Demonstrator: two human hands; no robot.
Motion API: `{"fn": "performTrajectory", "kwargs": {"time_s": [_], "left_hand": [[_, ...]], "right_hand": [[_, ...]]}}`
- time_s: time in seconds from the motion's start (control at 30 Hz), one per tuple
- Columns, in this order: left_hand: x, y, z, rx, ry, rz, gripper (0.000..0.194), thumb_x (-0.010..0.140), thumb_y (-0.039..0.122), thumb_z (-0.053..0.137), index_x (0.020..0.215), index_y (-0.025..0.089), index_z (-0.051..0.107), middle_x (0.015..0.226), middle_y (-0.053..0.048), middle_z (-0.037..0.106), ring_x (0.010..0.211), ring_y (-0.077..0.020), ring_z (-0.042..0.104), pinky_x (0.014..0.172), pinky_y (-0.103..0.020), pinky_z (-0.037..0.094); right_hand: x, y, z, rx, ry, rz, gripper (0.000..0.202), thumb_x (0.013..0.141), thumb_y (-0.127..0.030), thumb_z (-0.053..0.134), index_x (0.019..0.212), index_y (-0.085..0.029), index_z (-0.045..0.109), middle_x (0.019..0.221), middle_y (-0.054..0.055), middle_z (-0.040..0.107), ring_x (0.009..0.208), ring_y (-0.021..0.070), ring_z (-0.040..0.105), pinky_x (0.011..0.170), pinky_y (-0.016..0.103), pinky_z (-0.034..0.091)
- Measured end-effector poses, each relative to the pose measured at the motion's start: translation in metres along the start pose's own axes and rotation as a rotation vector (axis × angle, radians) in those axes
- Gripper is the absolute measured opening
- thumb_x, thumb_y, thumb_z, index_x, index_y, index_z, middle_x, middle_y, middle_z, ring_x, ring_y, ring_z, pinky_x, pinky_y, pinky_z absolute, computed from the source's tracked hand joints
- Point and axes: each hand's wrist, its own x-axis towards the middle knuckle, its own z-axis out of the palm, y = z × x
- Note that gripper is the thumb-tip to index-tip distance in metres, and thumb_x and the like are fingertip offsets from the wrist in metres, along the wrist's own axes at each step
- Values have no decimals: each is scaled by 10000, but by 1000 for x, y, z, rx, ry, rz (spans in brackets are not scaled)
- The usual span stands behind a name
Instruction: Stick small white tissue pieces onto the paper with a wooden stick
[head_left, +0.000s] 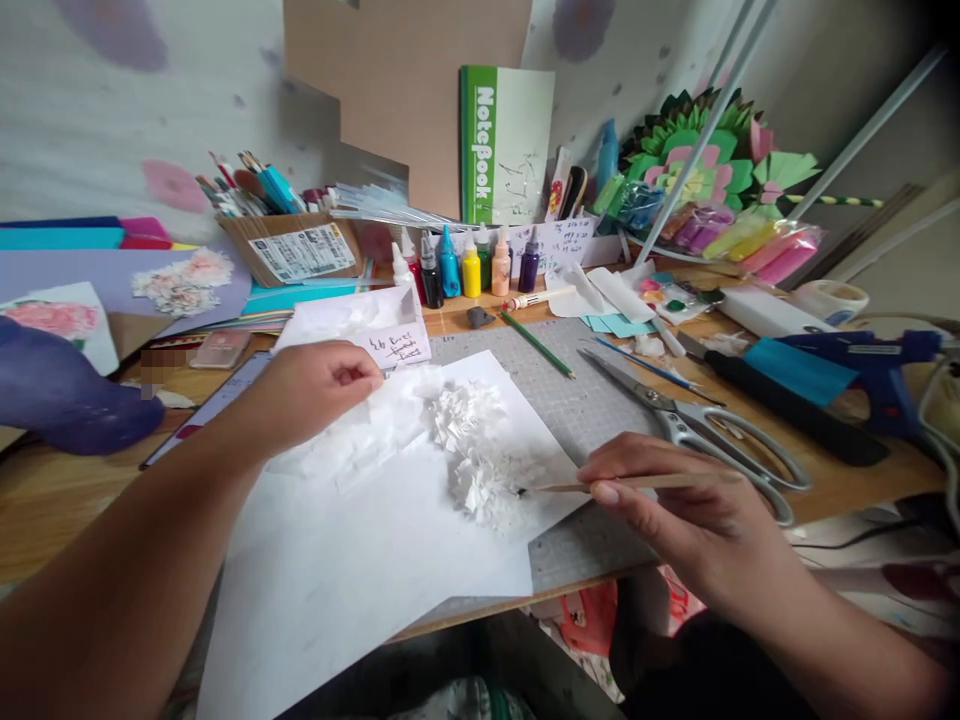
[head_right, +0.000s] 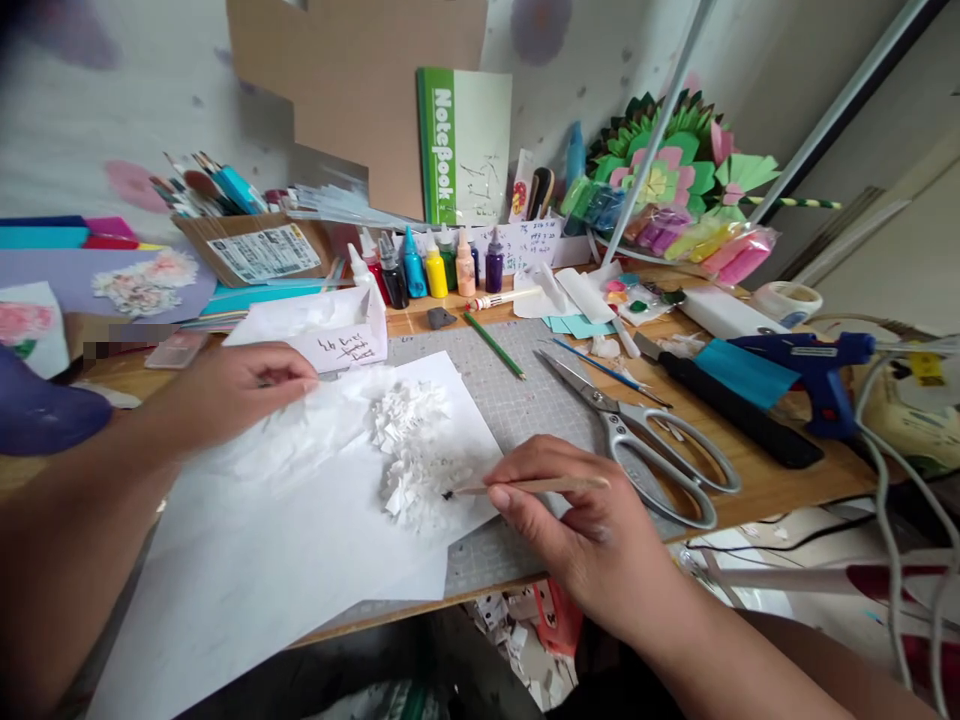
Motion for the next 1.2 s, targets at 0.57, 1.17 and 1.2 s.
{"fn": "performTrajectory", "kwargs": {"time_s": [0.57, 1.17, 1.2], "left_hand": [[-39, 92, 63, -252, 146, 699, 114, 872, 151, 558, 818, 179, 654, 727, -28, 634, 703, -151, 527, 665, -302, 412], [-40, 87, 68, -116, 78, 833, 176, 866, 153, 536, 798, 241, 673, 766, -20, 606, 758, -169, 504, 691, -322, 394], [-40, 87, 69, -115, 77, 833, 180, 868, 156, 533, 793, 243, 673, 763, -18, 604, 755, -168, 503, 693, -322, 394]], "right_hand": [[3, 8, 17, 44, -30, 10, 89, 854, -131, 621, 827, -156, 701, 800, 61, 711, 747, 147, 649, 703, 259, 498], [7, -1, 11, -20, 2, -42, 174, 915, -185, 535, 766, -182, 625, 768, 45, 679, 721, 148, 617, 709, 288, 478], [8, 1, 14, -34, -3, -52, 170, 915, -184, 535, 767, -182, 619, 767, 46, 681, 723, 151, 617, 713, 297, 474]]}}
